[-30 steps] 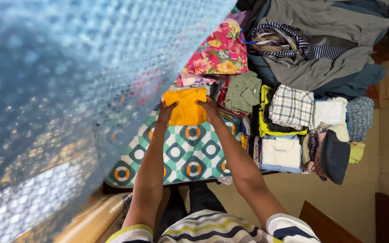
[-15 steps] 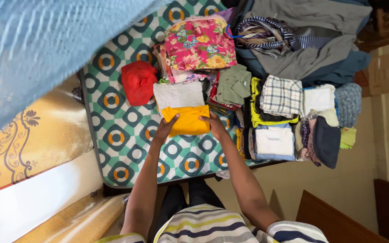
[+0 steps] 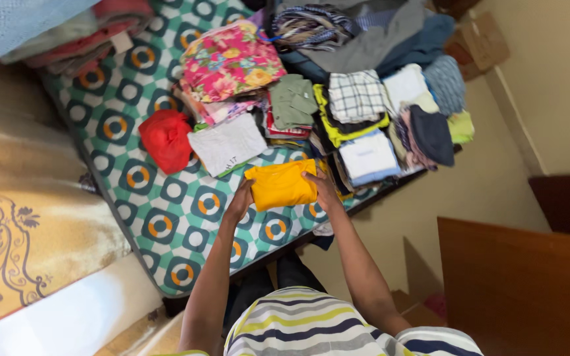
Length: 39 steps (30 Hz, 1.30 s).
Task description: The person picks up folded clothes and small bags from a bed and stacks them on a surface.
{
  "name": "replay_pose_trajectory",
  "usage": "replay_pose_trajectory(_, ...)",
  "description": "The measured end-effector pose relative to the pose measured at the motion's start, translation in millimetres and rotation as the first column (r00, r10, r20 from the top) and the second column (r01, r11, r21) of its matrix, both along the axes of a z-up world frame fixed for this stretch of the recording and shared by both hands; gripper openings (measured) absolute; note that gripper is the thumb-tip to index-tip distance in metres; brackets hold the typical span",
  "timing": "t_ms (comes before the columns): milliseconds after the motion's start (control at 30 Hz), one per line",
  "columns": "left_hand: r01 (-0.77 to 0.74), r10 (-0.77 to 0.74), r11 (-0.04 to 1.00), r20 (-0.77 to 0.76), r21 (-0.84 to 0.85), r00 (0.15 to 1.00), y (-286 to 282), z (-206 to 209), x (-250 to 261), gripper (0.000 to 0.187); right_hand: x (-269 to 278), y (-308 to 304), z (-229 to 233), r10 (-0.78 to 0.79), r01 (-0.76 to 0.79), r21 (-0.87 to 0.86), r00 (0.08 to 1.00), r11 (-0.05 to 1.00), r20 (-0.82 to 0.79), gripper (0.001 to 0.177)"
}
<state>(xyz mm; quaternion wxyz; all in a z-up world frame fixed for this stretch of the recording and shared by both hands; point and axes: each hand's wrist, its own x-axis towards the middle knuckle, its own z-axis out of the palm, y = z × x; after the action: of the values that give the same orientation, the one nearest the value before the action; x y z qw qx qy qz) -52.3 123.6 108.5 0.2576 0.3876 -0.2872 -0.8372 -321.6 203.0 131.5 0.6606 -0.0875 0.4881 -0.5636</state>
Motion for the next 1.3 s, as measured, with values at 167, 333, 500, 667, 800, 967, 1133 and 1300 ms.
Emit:
replay_pose_trajectory(167, 0.145, -0.144, 0.983, 0.019, -0.110, 0.989, 21.3, 25.8, -13.2, 0.050, -4.5, 57.5, 20.2, -0.144, 0.141, -0.043, 0.984, 0.989, -0.109, 0.051)
replay_pose_trajectory(333, 0.289, -0.238, 0.924, 0.214, -0.252, 0.948, 48.1, 18.1, -28.1, 0.053, 6.1, 119.4, 53.1, -0.270, 0.262, -0.068, 0.948, 0.963, -0.167, 0.052)
replay_pose_trajectory(500, 0.432, -0.359, 0.846, 0.266, -0.313, 0.895, 79.9, 46.2, -51.6, 0.066, 14.6, 177.7, 80.6, -0.374, 0.360, -0.113, 0.915, 0.926, -0.150, 0.049)
replay_pose_trajectory(667, 0.655, -0.561, 0.690, 0.345, -0.307, 0.752, 118.2, 77.8, -81.6, 0.058, 13.7, 241.1, 91.4, -0.511, 0.512, -0.054, 0.831, 0.857, -0.221, 0.046)
replay_pose_trajectory(800, 0.726, -0.698, 0.550, 0.250, -0.414, 0.671, 153.4, 73.8, -108.7, 0.058, 13.7, 303.1, 101.3, -0.605, 0.606, -0.082, 0.755, 0.791, -0.251, 0.044)
replay_pose_trajectory(967, 0.815, -0.833, 0.459, 0.149, -0.353, 0.533, 217.0, 51.2, -157.2, 0.047, 19.8, 392.8, 104.7, -0.730, 0.759, -0.038, 0.610, 0.651, -0.308, 0.041)
replay_pose_trajectory(1133, 0.729, -0.885, 0.297, 0.108, -0.617, 0.452, 295.2, 48.4, -192.9, 0.041, 47.0, 490.0, 100.3, -0.841, 0.853, -0.142, 0.445, 0.503, -0.307, 0.041)
replay_pose_trajectory(1300, 0.789, -0.907, 0.170, 0.219, -0.591, 0.359, 380.0, 86.9, -195.4, 0.044, 81.1, 577.1, 96.7, -0.914, 0.943, -0.098, 0.278, 0.318, -0.295, 0.043)
